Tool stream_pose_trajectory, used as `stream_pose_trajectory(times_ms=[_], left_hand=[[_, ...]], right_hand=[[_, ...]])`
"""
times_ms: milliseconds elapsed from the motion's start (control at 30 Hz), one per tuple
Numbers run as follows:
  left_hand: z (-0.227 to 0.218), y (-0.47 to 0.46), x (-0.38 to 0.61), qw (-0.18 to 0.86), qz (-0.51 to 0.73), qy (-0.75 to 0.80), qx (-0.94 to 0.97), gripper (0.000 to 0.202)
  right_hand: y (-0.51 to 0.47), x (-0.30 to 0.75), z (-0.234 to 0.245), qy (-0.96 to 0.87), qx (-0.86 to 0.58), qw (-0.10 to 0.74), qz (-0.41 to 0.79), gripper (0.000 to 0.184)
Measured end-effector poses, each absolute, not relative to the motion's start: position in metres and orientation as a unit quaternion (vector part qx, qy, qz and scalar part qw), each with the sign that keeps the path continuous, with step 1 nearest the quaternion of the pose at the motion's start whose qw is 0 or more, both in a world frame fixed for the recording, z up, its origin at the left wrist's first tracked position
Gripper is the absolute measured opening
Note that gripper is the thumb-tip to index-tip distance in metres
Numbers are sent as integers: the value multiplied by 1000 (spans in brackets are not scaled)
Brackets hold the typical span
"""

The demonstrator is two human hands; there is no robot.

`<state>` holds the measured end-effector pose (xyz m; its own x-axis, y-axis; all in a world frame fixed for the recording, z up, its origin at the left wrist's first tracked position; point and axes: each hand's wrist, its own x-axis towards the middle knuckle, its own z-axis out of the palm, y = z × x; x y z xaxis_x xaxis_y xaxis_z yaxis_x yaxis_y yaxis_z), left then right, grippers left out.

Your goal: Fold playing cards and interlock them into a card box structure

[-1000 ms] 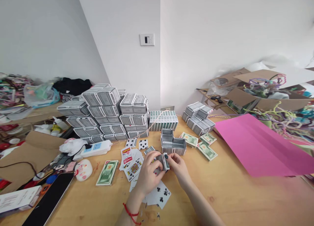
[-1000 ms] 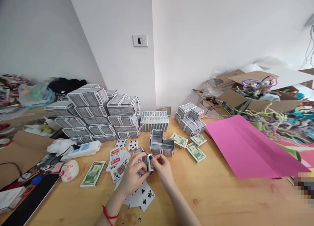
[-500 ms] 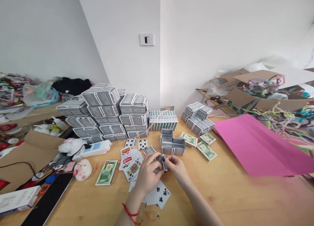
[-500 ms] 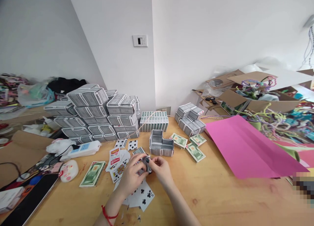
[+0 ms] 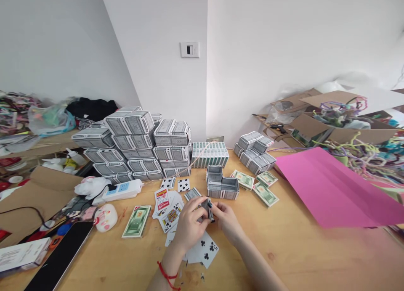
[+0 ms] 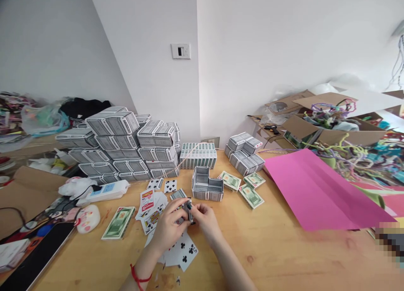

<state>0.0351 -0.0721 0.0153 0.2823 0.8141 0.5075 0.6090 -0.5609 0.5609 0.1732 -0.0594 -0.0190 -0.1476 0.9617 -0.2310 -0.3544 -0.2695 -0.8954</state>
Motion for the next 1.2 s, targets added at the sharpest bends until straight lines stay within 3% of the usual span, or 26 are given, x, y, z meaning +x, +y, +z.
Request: stream_pose_trajectory(times_ms=[533,833,900,1033,1200], left_hand=[[15,-73,39,127,426,445,778,18],[16,-74,37,178,401,449,779,15],[16,-74,36,216,398,454,767,21],[15,-75,37,284,402,484,724,62],[13,-74,37,271,386,468,748,58]], right_hand=[[-65,164,-10,-199,-352,533,743,42],[-63,166,-13,-198,-347,513,760,35],[-62,171,-10,-228,-330,483,778,34],[-63,182,-2,-261,-313,425,808,37],[-63,184,-1,-252,-310,419,815,30]])
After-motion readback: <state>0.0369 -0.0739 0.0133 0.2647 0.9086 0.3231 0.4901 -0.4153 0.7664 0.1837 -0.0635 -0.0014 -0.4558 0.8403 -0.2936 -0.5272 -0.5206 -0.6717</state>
